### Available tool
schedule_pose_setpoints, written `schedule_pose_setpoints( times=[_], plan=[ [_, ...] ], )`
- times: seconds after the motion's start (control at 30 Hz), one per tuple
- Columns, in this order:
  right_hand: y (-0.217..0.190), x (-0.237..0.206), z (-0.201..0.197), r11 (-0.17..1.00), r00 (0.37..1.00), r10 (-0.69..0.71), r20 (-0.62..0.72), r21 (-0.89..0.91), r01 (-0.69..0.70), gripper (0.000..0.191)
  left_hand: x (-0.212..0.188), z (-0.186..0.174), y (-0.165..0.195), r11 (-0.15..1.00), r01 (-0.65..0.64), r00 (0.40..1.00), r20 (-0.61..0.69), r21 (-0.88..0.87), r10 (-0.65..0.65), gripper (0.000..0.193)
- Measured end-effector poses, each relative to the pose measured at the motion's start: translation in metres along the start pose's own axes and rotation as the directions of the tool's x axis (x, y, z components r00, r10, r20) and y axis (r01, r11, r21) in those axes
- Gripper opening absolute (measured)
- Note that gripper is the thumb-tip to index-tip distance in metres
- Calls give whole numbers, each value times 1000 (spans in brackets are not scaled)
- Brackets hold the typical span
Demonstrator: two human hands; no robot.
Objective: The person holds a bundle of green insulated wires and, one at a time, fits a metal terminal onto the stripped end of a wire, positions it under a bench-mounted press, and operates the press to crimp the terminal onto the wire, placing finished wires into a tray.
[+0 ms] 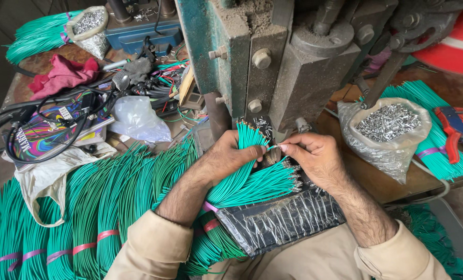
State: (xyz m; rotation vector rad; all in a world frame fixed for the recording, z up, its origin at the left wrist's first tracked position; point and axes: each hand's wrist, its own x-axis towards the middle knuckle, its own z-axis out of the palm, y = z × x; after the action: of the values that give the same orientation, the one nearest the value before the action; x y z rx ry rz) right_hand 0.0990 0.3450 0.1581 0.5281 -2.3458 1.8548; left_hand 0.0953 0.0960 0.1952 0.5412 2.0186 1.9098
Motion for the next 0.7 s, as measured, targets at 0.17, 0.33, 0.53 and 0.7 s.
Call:
schedule_pose_setpoints(
  times=[0.17, 0.33, 0.53, 0.7],
  plan=[
    [-4, 0, -3, 985, 997, 77, -20, -153, -79, 13, 0, 2, -1, 1000, 4, 1000, -4, 31, -3, 16],
    [-10, 2, -6, 969, 996, 91, 5, -230, -88, 13, -1, 4, 2, 999, 33, 999, -5, 22, -33, 16],
    [-17, -16, -7, 992, 998, 11, 62, 128, -19, 19, -3, 4, 5, 999, 42, 999, -6, 22, -42, 19],
    [-42, -35, -45, 927, 990, -5, 141, -372, 58, 17, -2, 2, 4, 997, 33, 999, -6, 70, -33, 20]
  ],
)
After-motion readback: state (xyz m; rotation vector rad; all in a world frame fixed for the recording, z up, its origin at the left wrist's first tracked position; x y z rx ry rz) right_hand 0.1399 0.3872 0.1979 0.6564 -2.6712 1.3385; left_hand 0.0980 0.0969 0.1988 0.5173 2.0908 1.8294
